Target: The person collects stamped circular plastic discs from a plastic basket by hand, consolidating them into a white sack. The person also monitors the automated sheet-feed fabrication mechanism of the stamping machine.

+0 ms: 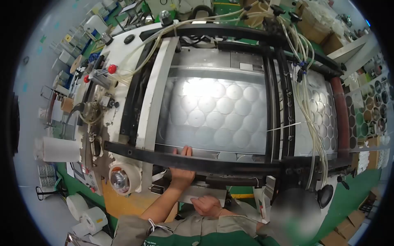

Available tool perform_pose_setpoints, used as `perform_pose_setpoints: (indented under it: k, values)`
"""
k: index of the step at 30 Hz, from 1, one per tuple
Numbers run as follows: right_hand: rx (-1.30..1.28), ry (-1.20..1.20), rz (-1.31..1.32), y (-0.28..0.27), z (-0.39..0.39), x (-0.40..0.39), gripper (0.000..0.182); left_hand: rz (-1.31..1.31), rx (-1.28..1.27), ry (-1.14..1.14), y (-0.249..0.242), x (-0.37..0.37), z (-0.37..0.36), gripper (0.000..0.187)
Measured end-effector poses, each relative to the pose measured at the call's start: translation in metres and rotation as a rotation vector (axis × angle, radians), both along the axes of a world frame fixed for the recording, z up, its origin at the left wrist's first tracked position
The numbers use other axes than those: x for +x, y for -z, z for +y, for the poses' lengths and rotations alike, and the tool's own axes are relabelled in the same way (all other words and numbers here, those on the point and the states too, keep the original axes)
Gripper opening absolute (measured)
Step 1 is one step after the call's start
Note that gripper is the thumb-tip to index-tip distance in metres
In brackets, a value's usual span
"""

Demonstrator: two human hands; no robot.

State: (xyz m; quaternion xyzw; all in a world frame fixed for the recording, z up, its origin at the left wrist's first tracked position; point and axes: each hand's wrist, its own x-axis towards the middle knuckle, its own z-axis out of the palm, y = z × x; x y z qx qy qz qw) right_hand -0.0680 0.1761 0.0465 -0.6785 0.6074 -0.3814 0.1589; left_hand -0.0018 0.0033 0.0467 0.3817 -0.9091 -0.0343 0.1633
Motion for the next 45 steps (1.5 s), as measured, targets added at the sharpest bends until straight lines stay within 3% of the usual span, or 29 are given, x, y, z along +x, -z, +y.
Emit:
perform_pose_setpoints:
  k: [2,7,8,10,14,23,34,36,40,43,45]
  values:
    - [0.024,-0.001,0.012,-0.005,-0.001,-0.004,0.020,0.009,-0.079,0.215,-0.001,0.001,-0.009,0.042]
    - [-0.028,-0.015,0.034,-0.025,-0.006,-0.006,0.017,0.017,0.041,0.175,-0.021,-0.005,-0.013,0.039]
    - [-0.064,0.008,0.045,-0.023,-0.006,-0.005,0.017,-0.061,0.093,0.186,-0.021,-0.003,-0.017,0.046]
    - [-0.053,0.005,0.041,-0.016,-0.006,-0.007,0.017,-0.143,0.216,-0.032,-0.023,-0.004,-0.004,0.059]
    - [-0.016,0.014,0.024,0.008,-0.002,-0.005,0.022,-0.227,0.182,-0.035,-0.001,0.000,-0.005,0.068]
    - [-0.031,0.015,0.003,-0.019,-0.003,-0.006,0.023,-0.183,0.219,-0.035,-0.020,0.000,-0.004,0.064]
    - [0.016,0.052,-0.089,0.004,0.004,0.000,0.024,-0.162,0.206,-0.026,-0.012,-0.002,-0.003,0.064]
    - [0.031,0.071,-0.011,-0.020,-0.002,-0.003,0.023,-0.084,0.135,-0.022,-0.024,-0.004,-0.004,0.056]
    - [-0.002,0.058,-0.051,-0.013,-0.001,-0.002,0.022,0.055,0.111,0.063,-0.042,-0.011,-0.010,0.044]
    - [0.013,0.027,-0.026,0.010,0.004,-0.002,0.021,0.019,0.073,0.085,-0.021,-0.005,-0.007,0.049]
    - [0.022,0.001,-0.135,0.016,0.002,-0.003,0.021,-0.106,0.099,0.013,-0.010,-0.002,-0.005,0.063]
